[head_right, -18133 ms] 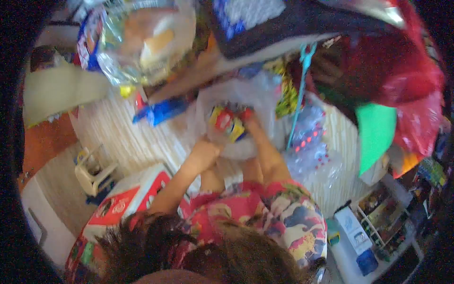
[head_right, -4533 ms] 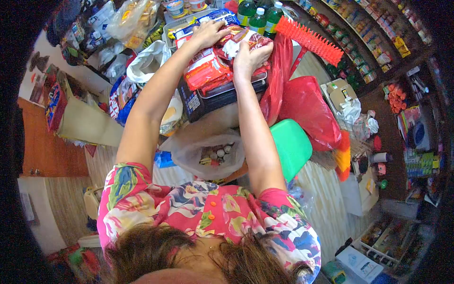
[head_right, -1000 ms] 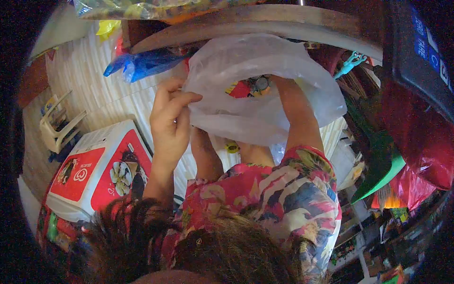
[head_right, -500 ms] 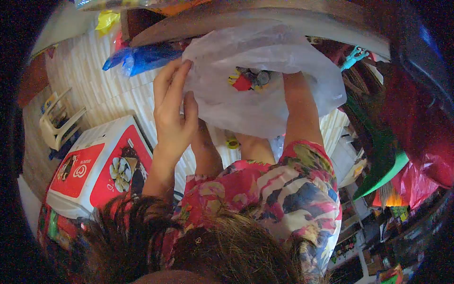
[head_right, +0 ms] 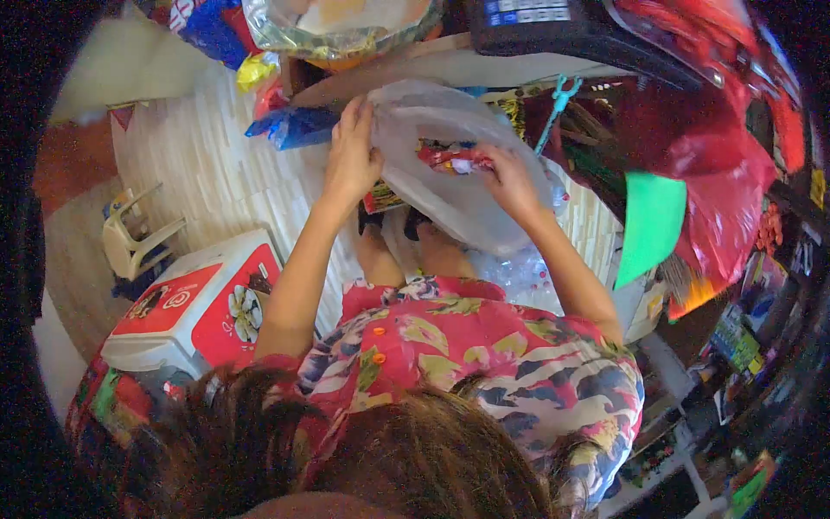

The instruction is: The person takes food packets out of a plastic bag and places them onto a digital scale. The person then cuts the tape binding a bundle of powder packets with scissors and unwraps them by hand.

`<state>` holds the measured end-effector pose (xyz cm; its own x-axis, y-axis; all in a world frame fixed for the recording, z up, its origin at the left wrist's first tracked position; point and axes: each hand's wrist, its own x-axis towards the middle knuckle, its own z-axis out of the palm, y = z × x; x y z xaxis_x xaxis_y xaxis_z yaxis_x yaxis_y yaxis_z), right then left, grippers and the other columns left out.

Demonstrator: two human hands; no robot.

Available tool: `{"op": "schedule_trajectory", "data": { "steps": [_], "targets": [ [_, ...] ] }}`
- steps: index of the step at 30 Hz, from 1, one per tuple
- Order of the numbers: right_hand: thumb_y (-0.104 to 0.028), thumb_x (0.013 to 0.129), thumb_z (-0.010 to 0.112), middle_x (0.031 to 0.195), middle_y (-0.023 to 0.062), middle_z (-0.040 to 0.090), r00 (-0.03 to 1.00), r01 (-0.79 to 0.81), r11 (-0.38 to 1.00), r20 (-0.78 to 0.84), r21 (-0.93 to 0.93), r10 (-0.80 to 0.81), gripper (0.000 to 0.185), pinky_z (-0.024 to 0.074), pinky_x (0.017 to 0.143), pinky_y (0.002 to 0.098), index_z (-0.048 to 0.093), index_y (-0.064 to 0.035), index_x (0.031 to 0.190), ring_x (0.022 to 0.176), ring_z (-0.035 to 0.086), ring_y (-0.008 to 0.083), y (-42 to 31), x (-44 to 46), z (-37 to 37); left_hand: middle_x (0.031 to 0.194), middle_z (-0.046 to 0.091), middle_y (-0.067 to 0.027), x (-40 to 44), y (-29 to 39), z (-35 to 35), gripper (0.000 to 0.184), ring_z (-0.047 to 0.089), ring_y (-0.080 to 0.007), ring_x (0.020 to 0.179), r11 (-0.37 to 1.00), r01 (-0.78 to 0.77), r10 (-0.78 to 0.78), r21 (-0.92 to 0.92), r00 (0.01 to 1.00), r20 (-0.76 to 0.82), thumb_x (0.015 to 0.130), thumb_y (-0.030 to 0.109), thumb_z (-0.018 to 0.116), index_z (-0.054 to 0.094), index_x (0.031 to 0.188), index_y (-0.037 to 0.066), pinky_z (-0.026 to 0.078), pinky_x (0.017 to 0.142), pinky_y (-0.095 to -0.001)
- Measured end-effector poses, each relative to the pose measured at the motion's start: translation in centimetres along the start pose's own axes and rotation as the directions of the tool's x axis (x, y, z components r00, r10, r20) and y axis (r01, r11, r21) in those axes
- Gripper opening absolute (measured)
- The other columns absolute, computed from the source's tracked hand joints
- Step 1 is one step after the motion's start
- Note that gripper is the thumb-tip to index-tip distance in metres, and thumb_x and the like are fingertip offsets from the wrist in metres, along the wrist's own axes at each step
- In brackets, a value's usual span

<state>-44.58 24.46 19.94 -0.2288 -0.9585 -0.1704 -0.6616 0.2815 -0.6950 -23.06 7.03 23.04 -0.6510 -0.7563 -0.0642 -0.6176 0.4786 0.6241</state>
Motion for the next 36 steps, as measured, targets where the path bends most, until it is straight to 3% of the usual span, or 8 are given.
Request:
{"op": "schedule_trajectory", "data": {
  "steps": [2,4,7,11,16,23,31,36],
  "targets": [
    [-0.018,0.080,0.063,0.101,0.0132,0.062,0.981,-0.181,0.921,0.000,0.345,0.193,0.038,0.0534,0.065,0.0359,0.052,-0.0023,0.114,0.086,0.062,0.0234,-3.4,-2.3,-3.5,0.137,0.030,-0.0194,-0.7,1.2,-1.2,0.061,0.036,-0.0381,0.121,0.997,-0.055,0.055,0.051,0.998,-0.003,0.068,0.001,0.057,0.039,0.126,-0.003,0.032,0.100,-0.0416],
    [-0.017,0.082,0.061,0.101,0.0092,0.062,0.903,-0.340,0.549,0.103,0.764,0.417,0.039,0.0541,0.062,0.0311,0.050,-0.0044,0.117,0.087,0.061,0.0184,-8.1,-3.3,-7.5,0.138,0.030,-0.0196,-1.2,2.4,-2.5,0.059,0.033,-0.0364,0.123,0.991,-0.130,0.130,0.001,0.991,-0.031,0.071,0.006,0.060,0.041,0.126,-0.001,0.027,0.104,-0.0404],
    [-0.015,0.083,0.060,0.104,0.0084,0.060,0.933,-0.142,0.393,-0.010,0.908,0.360,0.038,0.0570,0.060,0.0307,0.049,-0.0023,0.117,0.087,0.062,0.0173,-12.0,-4.8,-11.2,0.135,0.035,-0.0150,-2.5,5.0,-4.8,0.064,0.035,-0.0297,0.125,0.906,-0.174,0.205,-0.385,0.978,0.042,0.075,0.018,0.067,0.039,0.130,0.003,0.030,0.102,-0.0377],
    [-0.009,0.083,0.058,0.107,0.0080,0.059,0.958,0.076,0.164,-0.117,0.984,0.261,0.035,0.0574,0.064,0.0332,0.049,-0.0025,0.116,0.089,0.061,0.0185,-17.2,-4.8,-15.0,0.122,0.049,-0.0092,-3.1,13.7,-9.5,0.067,0.049,-0.0151,0.108,0.386,0.104,0.299,-0.917,0.926,0.231,0.063,0.000,0.074,0.045,0.123,0.001,0.041,0.091,-0.0300],
    [-0.007,0.083,0.057,0.105,0.0051,0.061,0.942,0.202,0.241,-0.256,0.949,0.218,0.037,0.0481,0.079,0.0303,0.049,-0.0023,0.118,0.096,0.057,0.0155,-18.3,-4.3,-19.3,0.096,0.062,-0.0036,0.6,16.3,-12.6,0.061,0.058,-0.0111,0.087,0.561,-0.085,0.244,-0.823,0.968,0.066,0.061,-0.001,0.074,0.050,0.117,0.001,0.047,0.080,-0.0256],
    [-0.003,0.076,0.064,0.098,0.0088,0.061,0.603,0.542,0.694,-0.795,0.473,0.071,0.047,0.0479,0.076,0.0271,0.044,0.0008,0.118,0.087,0.060,0.0150,-17.9,-1.9,-32.6,0.110,0.058,-0.0109,7.0,21.0,-21.6,0.065,0.058,-0.0151,0.095,0.667,-0.315,0.239,-0.676,0.949,-0.207,0.064,0.006,0.075,0.047,0.122,-0.003,0.046,0.084,-0.0284],
    [-0.001,0.076,0.065,0.094,0.0102,0.063,0.655,0.579,0.577,-0.750,0.576,0.091,0.034,0.0497,0.073,0.0259,0.050,0.0014,0.107,0.079,0.062,0.0132,-15.6,1.2,-39.9,0.100,0.058,-0.0179,22.0,30.7,-20.6,0.059,0.060,-0.0195,0.085,0.646,-0.386,0.309,-0.659,0.921,-0.236,0.061,0.008,0.078,0.049,0.112,-0.004,0.051,0.072,-0.0302],
    [-0.002,0.077,0.065,0.095,0.0063,0.063,0.646,0.512,0.714,-0.762,0.477,0.046,0.034,0.0454,0.078,0.0260,0.054,0.0003,0.109,0.084,0.059,0.0119,-14.2,2.1,-43.2,0.103,0.059,-0.0145,29.1,35.0,-15.3,0.054,0.059,-0.0178,0.092,0.634,-0.353,0.371,-0.688,0.919,-0.130,0.070,0.012,0.074,0.053,0.118,0.003,0.051,0.076,-0.0290]
  ]
}}
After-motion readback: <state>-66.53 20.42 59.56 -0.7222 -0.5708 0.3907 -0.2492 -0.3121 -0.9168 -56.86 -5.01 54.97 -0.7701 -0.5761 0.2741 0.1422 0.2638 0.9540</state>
